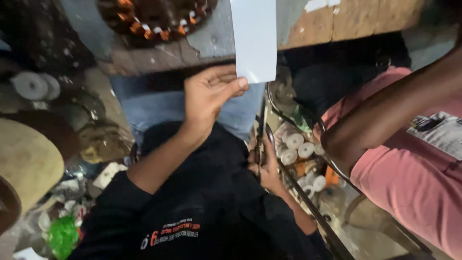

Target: The person cuts strips of white insulating material using scissors and places them into the slots of a circular motor stator. The person repeats this process, cutting and inserting the material into the stator's slots.

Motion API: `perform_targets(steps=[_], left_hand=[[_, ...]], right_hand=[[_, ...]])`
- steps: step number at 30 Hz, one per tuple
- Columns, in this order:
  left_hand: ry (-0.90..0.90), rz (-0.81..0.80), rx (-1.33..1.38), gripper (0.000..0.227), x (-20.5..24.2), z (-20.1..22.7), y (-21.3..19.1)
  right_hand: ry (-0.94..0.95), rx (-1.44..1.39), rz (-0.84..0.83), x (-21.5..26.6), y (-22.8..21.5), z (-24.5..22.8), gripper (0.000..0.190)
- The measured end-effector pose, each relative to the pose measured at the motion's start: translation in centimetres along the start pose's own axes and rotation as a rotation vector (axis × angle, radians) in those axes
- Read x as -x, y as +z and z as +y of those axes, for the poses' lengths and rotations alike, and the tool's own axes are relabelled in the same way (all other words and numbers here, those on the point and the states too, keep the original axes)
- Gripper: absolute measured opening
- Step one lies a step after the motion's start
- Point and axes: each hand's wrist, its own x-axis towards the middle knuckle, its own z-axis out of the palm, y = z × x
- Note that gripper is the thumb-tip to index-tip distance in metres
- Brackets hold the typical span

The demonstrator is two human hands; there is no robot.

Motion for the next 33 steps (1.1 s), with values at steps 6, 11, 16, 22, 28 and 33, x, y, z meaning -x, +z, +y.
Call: perform_targets(steps=[6,11,16,22,28,33], left_hand=[[0.017,0.020,-0.036,0.041,0.5,-0.1,0.5],[0.031,-0.005,0.008,0.043,1.3,0.3,1.0],[0.030,-0.020,0.055,0.045,1.7,0.3,1.0],[0.071,-0.017,-0.036,0.044,1.7,0.1,1.0],[0.274,0.072,-0.164,0.032,2.0,-0.5,1.8],[0.421,0.001,-0.332,0.024,2.2,-0.2,1.7]], right_hand=[[0.036,0.086,0.063,-2.0,0.4,0.3,0.142],[0.079,-0.047,-0.024,-4.5,1.8,-1.7,0.125],[0.054,-0.044,-0.027,-4.4,1.0,-0.5,0.121],[0.044,-0.179,-0.056,-3.9,0.1,1.0,0.105],[0.193,-0.252,-0.028,-4.1,0.6,-0.1,0.107],[0.148,-0.236,-0.054,-4.4,1.4,-1.8,0.112]])
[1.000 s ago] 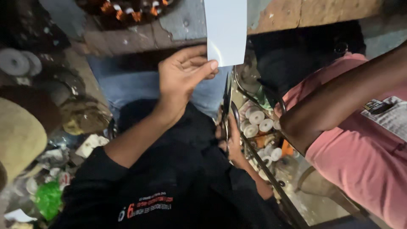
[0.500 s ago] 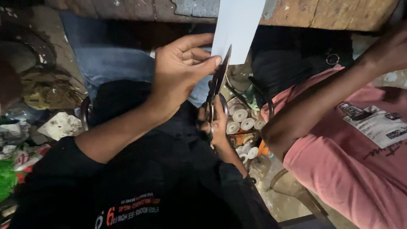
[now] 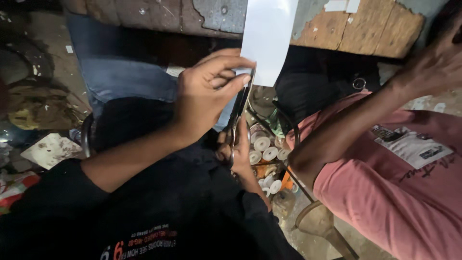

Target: The person cuts strips of white insulating material using scissors and places them into the slots of a circular motor stator. The person repeats this process, cutting and inserting the material into the stator's slots.

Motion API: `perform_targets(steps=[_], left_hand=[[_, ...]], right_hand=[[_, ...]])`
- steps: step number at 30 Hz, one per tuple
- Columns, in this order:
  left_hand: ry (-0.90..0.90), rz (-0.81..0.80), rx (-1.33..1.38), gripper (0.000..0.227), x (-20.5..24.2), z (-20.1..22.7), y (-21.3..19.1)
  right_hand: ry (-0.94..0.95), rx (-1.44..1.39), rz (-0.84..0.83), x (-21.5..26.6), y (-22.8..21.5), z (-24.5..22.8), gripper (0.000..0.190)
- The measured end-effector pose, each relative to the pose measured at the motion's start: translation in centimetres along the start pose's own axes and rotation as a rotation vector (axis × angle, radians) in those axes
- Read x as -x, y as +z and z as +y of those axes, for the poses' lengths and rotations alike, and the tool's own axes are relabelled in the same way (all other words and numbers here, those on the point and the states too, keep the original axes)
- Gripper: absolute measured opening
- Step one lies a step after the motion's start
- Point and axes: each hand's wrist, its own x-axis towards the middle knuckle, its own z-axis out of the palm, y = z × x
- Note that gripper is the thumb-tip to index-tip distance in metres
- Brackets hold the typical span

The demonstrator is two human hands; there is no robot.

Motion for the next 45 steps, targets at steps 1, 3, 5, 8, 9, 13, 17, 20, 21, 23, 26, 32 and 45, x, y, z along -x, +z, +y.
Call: perform_targets(steps=[1,3,5,8,9,13,17,20,21,23,26,32,45], left_hand=[[-0.017,-0.014,-0.004,0.030,-0.1,0.1,-0.2],[-0.046,-0.047,-0.027,0.039,-0.1,0.4,-0.5],[-0.073,-0.087,-0.063,0.044,0.0,0.7,-0.7],[-0.096,-0.114,-0.066,0.045,0.2,0.9,-0.8],[-0.084,-0.113,-0.066,0.045,0.2,0.9,-0.9],[-0.063,-0.109,-0.083,0.046,0.3,0.6,-1.0],[0.003,-0.075,-0.139,0.043,0.1,0.3,-0.8],[-0.024,-0.045,-0.073,0.041,-0.1,0.6,-0.6],[-0.017,-0.073,-0.131,0.045,-0.1,0.8,-0.6],[-0.004,-0.132,-0.247,0.054,0.0,1.3,-0.7],[-0.065,-0.218,-0.162,0.064,0.6,2.0,-0.7],[-0.106,-0.217,-0.140,0.064,1.0,2.0,-0.6],[-0.152,-0.321,-0.027,0.073,-0.1,3.2,-0.8]], right_hand=[[-0.032,-0.014,-0.029,-0.2,0.1,-0.3,0.114],[-0.094,-0.044,-0.087,-0.4,0.3,-0.9,0.119],[-0.117,-0.014,-0.076,-0.5,0.4,-1.2,0.119],[-0.228,0.086,-0.066,-0.7,0.6,-1.5,0.108],[-0.279,0.128,-0.065,-0.9,0.6,-1.5,0.103],[-0.131,0.060,-0.027,-1.1,1.1,-1.6,0.108],[-0.094,0.007,-0.040,-1.0,1.8,-2.1,0.107],[-0.078,-0.022,-0.004,-1.1,2.1,-2.6,0.105],[-0.085,-0.009,-0.006,-1.1,2.2,-2.8,0.105],[-0.100,0.005,-0.011,-1.2,2.1,-3.1,0.104],[-0.128,0.024,-0.007,-1.0,1.9,-3.3,0.102],[-0.125,0.030,-0.018,-1.1,2.3,-3.6,0.099],[-0.220,0.065,0.008,-1.8,3.3,-4.5,0.093]])
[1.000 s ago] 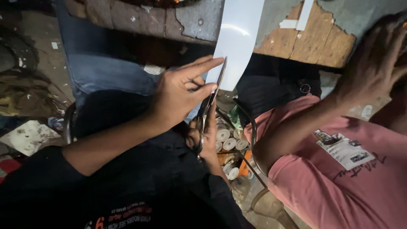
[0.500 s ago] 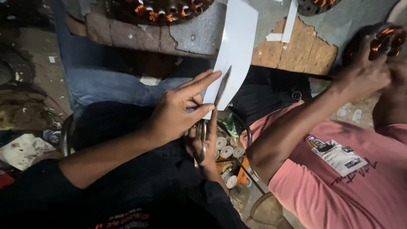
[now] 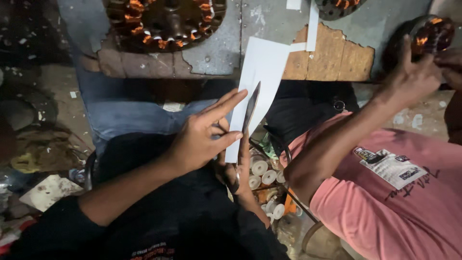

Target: The person cuts strips of white insulating material using scissors and places them into the slots of a circular motor stator. The person repeats this process, cutting and inserting the material into the stator's slots.

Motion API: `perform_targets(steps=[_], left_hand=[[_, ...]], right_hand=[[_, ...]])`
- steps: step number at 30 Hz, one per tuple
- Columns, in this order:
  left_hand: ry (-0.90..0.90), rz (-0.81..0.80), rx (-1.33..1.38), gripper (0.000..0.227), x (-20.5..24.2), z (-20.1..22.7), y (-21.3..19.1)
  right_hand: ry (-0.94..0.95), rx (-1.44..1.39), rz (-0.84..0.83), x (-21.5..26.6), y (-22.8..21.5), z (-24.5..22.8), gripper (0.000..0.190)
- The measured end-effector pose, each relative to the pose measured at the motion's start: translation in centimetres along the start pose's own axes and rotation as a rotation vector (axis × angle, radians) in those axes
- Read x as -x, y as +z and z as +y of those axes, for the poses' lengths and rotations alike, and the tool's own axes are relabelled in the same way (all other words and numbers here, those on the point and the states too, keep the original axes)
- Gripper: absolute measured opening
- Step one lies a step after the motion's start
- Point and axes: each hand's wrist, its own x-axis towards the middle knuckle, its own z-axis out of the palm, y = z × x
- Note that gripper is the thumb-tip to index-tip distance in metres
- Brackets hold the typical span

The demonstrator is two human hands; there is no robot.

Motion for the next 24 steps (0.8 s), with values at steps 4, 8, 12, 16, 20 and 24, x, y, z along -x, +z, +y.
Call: perform_targets(steps=[4,8,12,16,20,24], left_hand=[[0.005,-0.007,-0.018,0.075,0.3,-0.2,0.1],[0.011,0.035,-0.109,0.073,0.0,-0.3,0.2],[0.141,0.091,-0.087,0.062,-1.0,-0.1,-0.1],[0.022,-0.041,0.064,0.074,-1.0,0.4,0.0],[-0.019,-0.086,0.026,0.080,-0.3,0.4,0.3],[-0.008,-0.068,0.081,0.084,-0.1,0.0,0.5]], right_hand=[[-0.017,-0.011,-0.061,-0.2,-0.1,-0.3,0.095],[0.074,-0.075,-0.028,0.1,0.3,-0.4,0.096],[0.084,-0.108,-0.024,0.3,0.5,-0.7,0.098],[0.010,-0.128,-0.041,-0.2,0.4,-0.9,0.099],[-0.092,-0.095,-0.046,-0.4,0.3,-0.3,0.099],[0.084,-0.072,0.076,-0.3,0.3,0.1,0.101]])
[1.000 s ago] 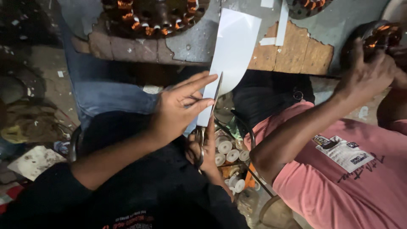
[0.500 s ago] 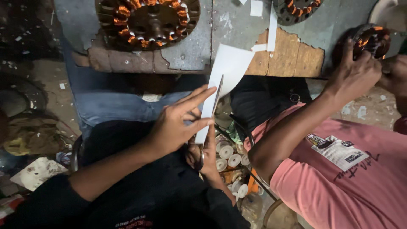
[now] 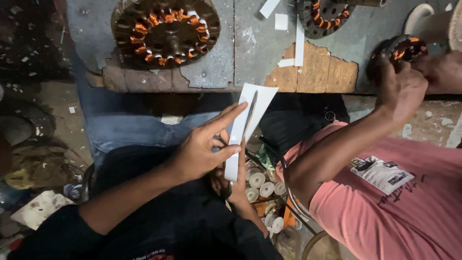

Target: The person cuts strips of white insulating material using scissors and places them into the slots of a circular motor stator. The person repeats this process, cutting and inserting the material into the stator's slots.

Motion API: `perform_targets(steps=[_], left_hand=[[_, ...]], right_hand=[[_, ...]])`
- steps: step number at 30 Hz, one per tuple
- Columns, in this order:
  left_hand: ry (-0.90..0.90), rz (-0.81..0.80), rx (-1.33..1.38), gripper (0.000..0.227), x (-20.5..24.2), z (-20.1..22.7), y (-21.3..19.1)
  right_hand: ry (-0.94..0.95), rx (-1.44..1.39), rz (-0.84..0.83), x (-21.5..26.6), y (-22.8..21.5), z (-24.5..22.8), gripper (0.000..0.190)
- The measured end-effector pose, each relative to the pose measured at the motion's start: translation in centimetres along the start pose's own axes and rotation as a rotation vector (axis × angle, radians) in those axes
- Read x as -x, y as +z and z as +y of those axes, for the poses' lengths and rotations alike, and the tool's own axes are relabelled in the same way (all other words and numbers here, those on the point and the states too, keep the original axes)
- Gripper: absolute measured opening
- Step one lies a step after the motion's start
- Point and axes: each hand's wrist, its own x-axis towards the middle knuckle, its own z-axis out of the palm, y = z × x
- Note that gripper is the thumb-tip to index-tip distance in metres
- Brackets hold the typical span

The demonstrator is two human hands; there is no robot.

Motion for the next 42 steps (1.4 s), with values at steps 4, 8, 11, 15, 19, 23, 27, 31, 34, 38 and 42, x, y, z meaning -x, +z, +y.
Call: perform_targets(steps=[4,8,11,15,19,23,27,31,34,38,42], left_hand=[[0.087,0.186,-0.040,0.079,-0.2,-0.7,0.3],[-0.067,0.177,0.001,0.030,-1.0,-1.8,-0.1],[-0.098,0.089,0.329,0.021,-1.4,-3.0,-0.7],[-0.144,0.046,0.368,0.017,-0.9,-4.0,-0.8],[-0.125,0.025,0.378,0.014,-0.6,-3.9,-1.1],[-0.099,0.017,0.306,0.013,-0.5,-3.9,-1.5],[-0.103,0.049,0.368,0.016,-0.5,-3.1,-2.6],[-0.137,0.060,0.463,0.013,-0.4,-1.5,-4.0],[-0.164,-0.020,0.524,0.011,0.1,-0.9,-3.8],[-0.062,0.005,0.565,0.008,0.4,0.9,-4.3],[0.022,0.111,0.513,0.013,-0.2,3.8,-4.3]], right_hand=[[0.019,-0.052,-0.033,0.6,-0.2,0.0,0.099],[0.002,-0.025,-0.051,0.7,-0.3,-0.4,0.097],[-0.008,-0.008,-0.051,0.6,-0.3,-0.4,0.095],[-0.019,0.032,-0.041,0.8,-0.4,-0.6,0.093],[-0.032,0.050,-0.036,0.5,0.1,-0.6,0.091],[-0.034,0.089,-0.005,0.7,-0.1,-1.0,0.089],[-0.110,0.149,0.041,-0.9,0.3,-2.5,0.087],[-0.301,0.281,0.130,-4.1,3.0,-4.7,0.085],[-0.449,0.409,0.207,-6.1,4.1,-7.4,0.084],[-0.536,0.368,0.246,-8.9,7.1,-11.4,0.098],[-0.744,0.600,0.133,-16.2,9.9,-19.7,0.096]])
